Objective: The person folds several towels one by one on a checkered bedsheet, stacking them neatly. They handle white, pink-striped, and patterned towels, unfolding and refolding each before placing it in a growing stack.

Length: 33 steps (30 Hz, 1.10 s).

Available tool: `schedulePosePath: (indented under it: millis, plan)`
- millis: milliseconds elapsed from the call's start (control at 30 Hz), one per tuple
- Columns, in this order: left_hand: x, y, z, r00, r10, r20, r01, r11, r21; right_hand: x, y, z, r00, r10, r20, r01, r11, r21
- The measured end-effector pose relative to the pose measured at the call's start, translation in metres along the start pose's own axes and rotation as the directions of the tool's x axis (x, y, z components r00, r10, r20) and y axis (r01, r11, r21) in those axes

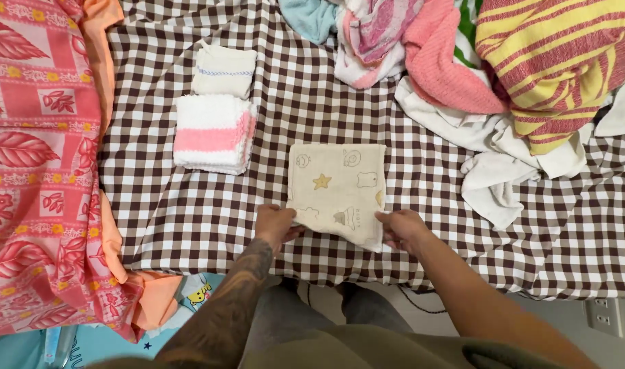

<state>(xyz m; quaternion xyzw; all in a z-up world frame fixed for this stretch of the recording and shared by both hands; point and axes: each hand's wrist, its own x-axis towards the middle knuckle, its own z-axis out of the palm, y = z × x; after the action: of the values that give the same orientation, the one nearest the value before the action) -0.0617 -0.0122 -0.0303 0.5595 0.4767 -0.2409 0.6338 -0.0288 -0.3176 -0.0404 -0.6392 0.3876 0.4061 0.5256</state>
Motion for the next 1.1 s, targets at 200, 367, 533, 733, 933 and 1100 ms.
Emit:
schedulePosePath:
  millis: [200,367,533,733,933,1100]
  plan:
    - [0.011,-0.024,-0.01,1.0,-0.008,-0.011,0.011,0.957,0.29,-0.011,0.002,0.029,0.935,-0.174,-0.309,0.02,0.896,-0.443]
    - [0.014,-0.052,-0.022,1.0,-0.013,0.02,0.009,0.981,0.194,-0.018,0.02,0.033,0.952,-0.058,-0.302,-0.05,0.94,-0.337]
    - [0.02,-0.066,-0.025,0.988,0.155,0.024,-0.157,0.979,0.134,-0.003,0.032,0.027,0.892,-0.364,-0.268,0.34,0.931,-0.133]
    - [0.021,-0.078,-0.026,0.99,0.143,0.013,-0.144,0.978,0.154,0.011,0.04,0.035,0.973,-0.042,-0.228,0.054,0.997,0.046]
    - [0.0,-0.057,-0.033,0.99,0.136,0.023,-0.138,0.979,0.152,-0.002,0.044,0.021,0.963,0.189,-0.19,-0.146,0.965,0.217]
    - [-0.029,-0.046,-0.035,0.985,0.078,0.156,-0.125,0.941,0.314,-0.033,0.053,0.003,0.973,0.128,-0.19,-0.068,0.954,0.291]
